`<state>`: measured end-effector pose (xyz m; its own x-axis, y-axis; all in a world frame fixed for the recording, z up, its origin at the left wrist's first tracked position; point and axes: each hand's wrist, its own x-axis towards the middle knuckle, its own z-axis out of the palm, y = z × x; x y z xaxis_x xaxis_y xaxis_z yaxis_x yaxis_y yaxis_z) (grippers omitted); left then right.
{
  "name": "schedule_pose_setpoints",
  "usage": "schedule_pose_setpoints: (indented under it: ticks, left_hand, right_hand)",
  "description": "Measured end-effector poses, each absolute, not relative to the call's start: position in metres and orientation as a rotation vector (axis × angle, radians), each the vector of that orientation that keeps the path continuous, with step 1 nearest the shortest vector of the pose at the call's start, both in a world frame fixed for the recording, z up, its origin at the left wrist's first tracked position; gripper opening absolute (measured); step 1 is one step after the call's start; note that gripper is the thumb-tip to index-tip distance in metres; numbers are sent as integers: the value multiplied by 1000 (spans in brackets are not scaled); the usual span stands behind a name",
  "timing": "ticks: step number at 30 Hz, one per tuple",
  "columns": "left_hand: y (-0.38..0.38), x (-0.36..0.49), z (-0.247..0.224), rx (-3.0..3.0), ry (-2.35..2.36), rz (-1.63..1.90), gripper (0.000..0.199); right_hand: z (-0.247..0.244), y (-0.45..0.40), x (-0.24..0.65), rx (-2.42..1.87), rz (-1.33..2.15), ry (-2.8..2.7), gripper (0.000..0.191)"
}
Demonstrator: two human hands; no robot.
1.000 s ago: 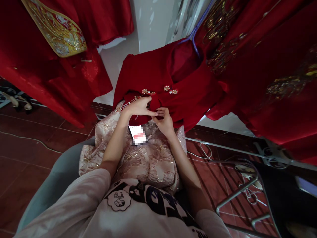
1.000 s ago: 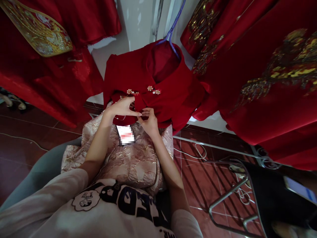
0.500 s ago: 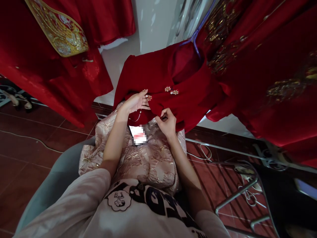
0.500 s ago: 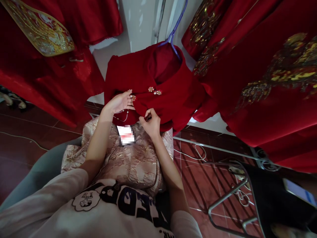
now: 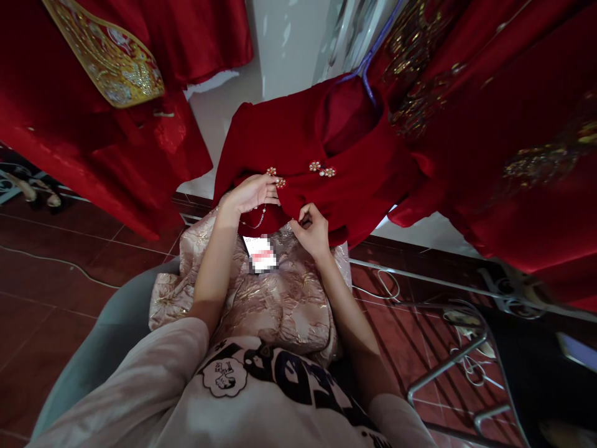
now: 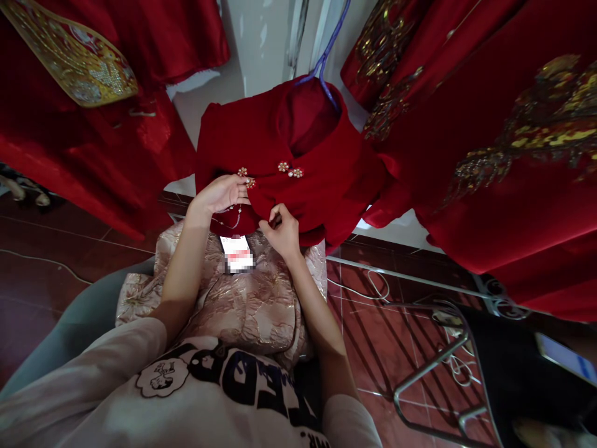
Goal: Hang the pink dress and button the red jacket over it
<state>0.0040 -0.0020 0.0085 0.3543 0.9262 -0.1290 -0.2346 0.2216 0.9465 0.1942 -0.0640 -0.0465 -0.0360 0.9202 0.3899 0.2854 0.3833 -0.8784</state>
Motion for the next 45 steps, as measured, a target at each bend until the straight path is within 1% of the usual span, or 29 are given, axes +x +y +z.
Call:
schedule_pose_setpoints:
  ticks: [4, 8, 11, 14, 16, 18, 20, 21, 22, 25, 28, 30, 33, 37, 39, 42, 44, 45]
  left_hand:
    - [0, 11, 4, 1067, 951, 1018, 20]
    - [-1, 17, 0, 1126, 1078, 1068, 20]
    - [-5, 18, 1, 1174, 1105, 1041, 22]
    - [-9, 21, 9, 1289, 1087, 896, 37]
    - [-10, 28, 17, 1479, 1128, 908, 44]
    - [-10, 37, 26, 1763, 1188, 1062, 38]
    - [-9, 48, 35, 2084, 1207, 1188, 24]
    - [-8, 53, 40, 2239, 1205, 1198, 18]
    - [-7, 58, 43, 2379, 1209, 1171, 17]
    - [0, 72, 52, 2651, 1254, 1044, 20]
    - [9, 80, 60, 2669, 1196, 1029, 16]
    - [14, 81, 65, 2596, 1082, 1025, 12]
    - [15, 75, 73, 2424, 945, 949, 11]
    - [12, 64, 77, 2381, 889, 870, 7]
    - [14, 61, 77, 2488, 861, 839, 9]
    - [18, 63, 76, 2631, 797, 814, 17]
    - [20, 64, 76, 2651, 793, 807, 17]
    - [20, 64, 75, 2634, 825, 787, 16]
  right_hand:
    - [-45, -65, 194, -1107, 743, -1587, 20]
    - [-42, -68, 193, -1101, 735, -1610, 21]
    - [-38, -69, 195, -1092, 716, -1613, 21]
    - [-31, -71, 200, -1077, 652, -1594, 22]
    - [-25, -71, 206, -1053, 588, -1556, 23]
    - [-19, -72, 213, -1025, 527, -1511, 23]
    - [-13, -73, 220, -1008, 478, -1472, 21]
    - [-10, -73, 223, -1001, 459, -1455, 21]
    - [-8, -73, 227, -994, 444, -1442, 20]
    - [-3, -74, 236, -957, 425, -1439, 21]
    - [0, -77, 240, -951, 430, -1490, 23]
    - [1, -79, 239, -976, 461, -1560, 24]
    - [0, -81, 234, -983, 523, -1715, 21]
    - [5, -77, 229, -949, 350, -1635, 17]
    - [13, -68, 229, -914, 270, -1558, 21]
    - [28, -42, 227, -807, 341, -1589, 39]
    - [34, -14, 225, -794, 406, -1636, 51]
    - [34, 1, 224, -845, 384, -1653, 56]
